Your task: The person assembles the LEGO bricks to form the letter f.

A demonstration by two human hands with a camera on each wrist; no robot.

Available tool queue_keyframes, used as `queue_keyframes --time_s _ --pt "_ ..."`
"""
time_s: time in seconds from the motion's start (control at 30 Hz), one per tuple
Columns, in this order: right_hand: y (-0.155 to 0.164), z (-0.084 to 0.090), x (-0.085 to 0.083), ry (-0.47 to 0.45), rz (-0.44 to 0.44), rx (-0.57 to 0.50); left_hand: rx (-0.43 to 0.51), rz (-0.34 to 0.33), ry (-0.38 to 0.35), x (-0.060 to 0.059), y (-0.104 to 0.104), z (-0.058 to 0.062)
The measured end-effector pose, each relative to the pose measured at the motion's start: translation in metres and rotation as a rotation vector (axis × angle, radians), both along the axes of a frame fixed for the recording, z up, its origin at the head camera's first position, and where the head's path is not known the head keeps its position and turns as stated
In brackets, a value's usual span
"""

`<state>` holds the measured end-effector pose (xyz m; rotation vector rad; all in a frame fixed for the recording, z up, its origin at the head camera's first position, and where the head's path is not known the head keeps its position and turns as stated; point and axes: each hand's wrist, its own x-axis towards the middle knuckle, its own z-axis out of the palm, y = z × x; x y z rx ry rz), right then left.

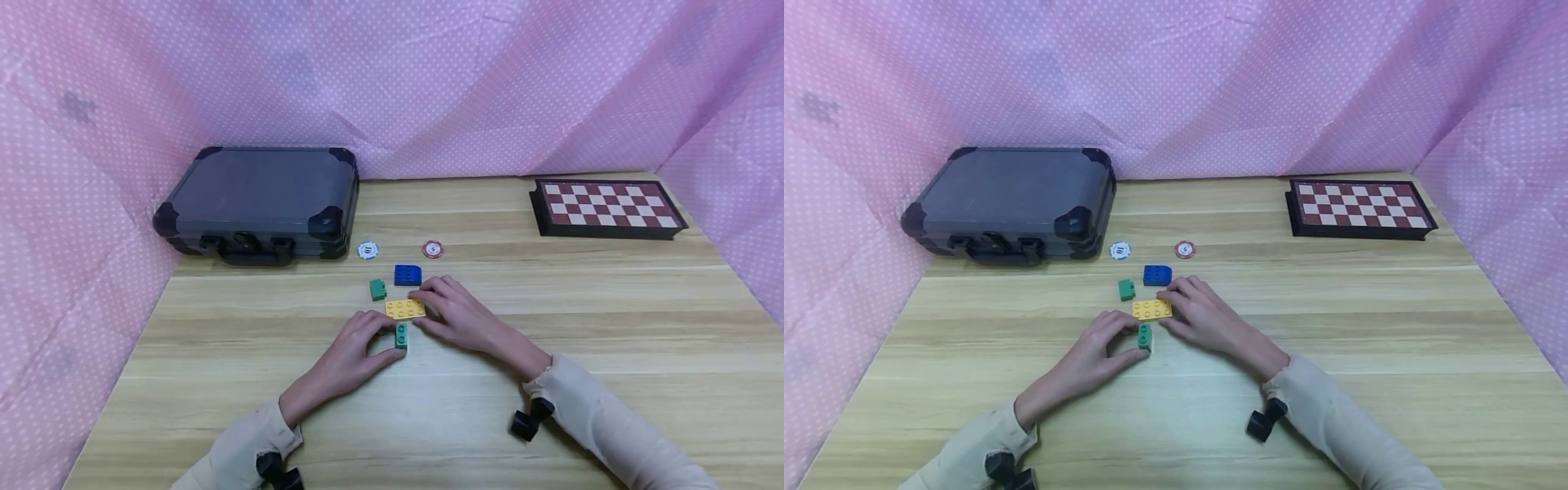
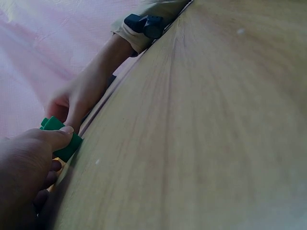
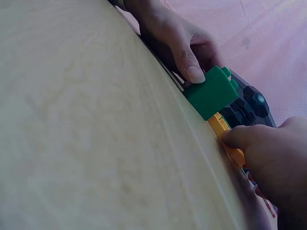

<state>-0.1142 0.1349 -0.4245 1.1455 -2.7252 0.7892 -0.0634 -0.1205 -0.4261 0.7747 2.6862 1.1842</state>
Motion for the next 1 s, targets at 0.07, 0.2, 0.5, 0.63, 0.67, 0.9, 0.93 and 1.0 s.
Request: queue_keyframes --time_s 0.07,0.2,0.5,0.63,0.67,0.9,0.93,1.0 --pt "0.000 0.000 0.000 0.008 0.000 0.004 0.001 0.002 0.001 0.000 0.000 0.000" --pt "0.000 -0.001 -0.001 0.010 0.002 0.000 0.007 0.003 0.002 0.001 0.000 0.001" --pt "0.001 0.000 0.000 -0.025 -0.013 -0.026 0.004 0.004 0.008 0.001 0.000 0.000" --pt "0.001 0.003 0.002 -0.037 -0.019 -0.041 0.003 0.004 0.006 0.001 -0.001 0.000" --pt "0.001 0.004 0.002 -0.039 -0.022 -0.047 0.002 0.006 0.001 0.001 -0.001 0.001" --pt "0.005 0.010 0.004 -0.040 -0.050 -0.078 0.000 0.003 0.004 0.001 -0.001 0.001" --pt "0.005 0.011 0.005 -0.039 -0.050 -0.084 0.000 0.004 0.003 0.001 -0.001 0.001" --pt "0.007 0.013 0.005 -0.033 -0.044 -0.095 -0.002 0.004 -0.001 0.001 -0.001 0.001"
